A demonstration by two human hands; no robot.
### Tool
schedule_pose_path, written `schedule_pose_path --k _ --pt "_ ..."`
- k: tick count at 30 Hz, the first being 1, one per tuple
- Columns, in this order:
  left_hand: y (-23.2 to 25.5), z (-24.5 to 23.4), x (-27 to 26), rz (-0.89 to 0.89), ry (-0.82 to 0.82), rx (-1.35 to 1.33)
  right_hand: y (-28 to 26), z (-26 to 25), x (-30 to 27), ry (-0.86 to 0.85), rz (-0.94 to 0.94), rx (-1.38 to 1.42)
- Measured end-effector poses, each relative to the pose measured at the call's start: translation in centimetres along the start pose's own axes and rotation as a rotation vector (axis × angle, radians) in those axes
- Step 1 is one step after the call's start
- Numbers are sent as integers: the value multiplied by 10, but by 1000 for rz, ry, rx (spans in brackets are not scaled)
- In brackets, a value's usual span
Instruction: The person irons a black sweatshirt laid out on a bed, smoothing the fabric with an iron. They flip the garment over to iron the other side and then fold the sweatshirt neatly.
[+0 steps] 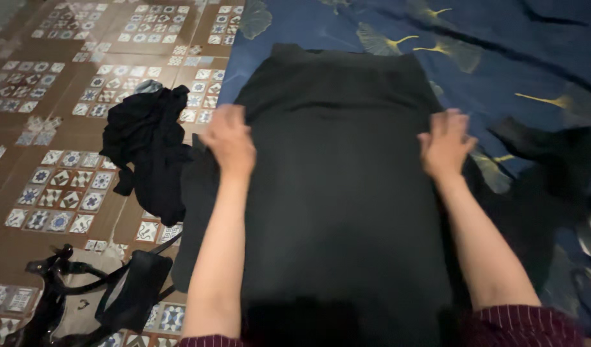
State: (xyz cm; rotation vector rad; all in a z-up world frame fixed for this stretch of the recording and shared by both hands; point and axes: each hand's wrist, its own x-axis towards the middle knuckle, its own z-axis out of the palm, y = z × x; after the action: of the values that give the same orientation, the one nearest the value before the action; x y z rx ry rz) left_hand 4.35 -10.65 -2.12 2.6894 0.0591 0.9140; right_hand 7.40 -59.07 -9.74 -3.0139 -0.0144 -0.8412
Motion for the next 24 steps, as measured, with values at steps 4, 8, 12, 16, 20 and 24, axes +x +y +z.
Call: schedule_pose_path --k 4,8,12,16,20,24 --pt "60 -1 -63 237 -314 -89 -20 -39 -54 -297 -133 203" --pt "63 -16 -107 163 -340 13 -3 -94 -108 -422 -192 162" --pt "55 -37 -141 125 -315 85 31 -138 -159 -466 -157 94" --pt "76 -49 -162 72 -533 136 58 -170 -221 -482 -43 78" --pt "138 -46 -167 119 -839 77 73 -187 -267 -236 -25 257" --pt "230 -41 -173 243 -1073 -10 104 -209 -266 -40 674 602"
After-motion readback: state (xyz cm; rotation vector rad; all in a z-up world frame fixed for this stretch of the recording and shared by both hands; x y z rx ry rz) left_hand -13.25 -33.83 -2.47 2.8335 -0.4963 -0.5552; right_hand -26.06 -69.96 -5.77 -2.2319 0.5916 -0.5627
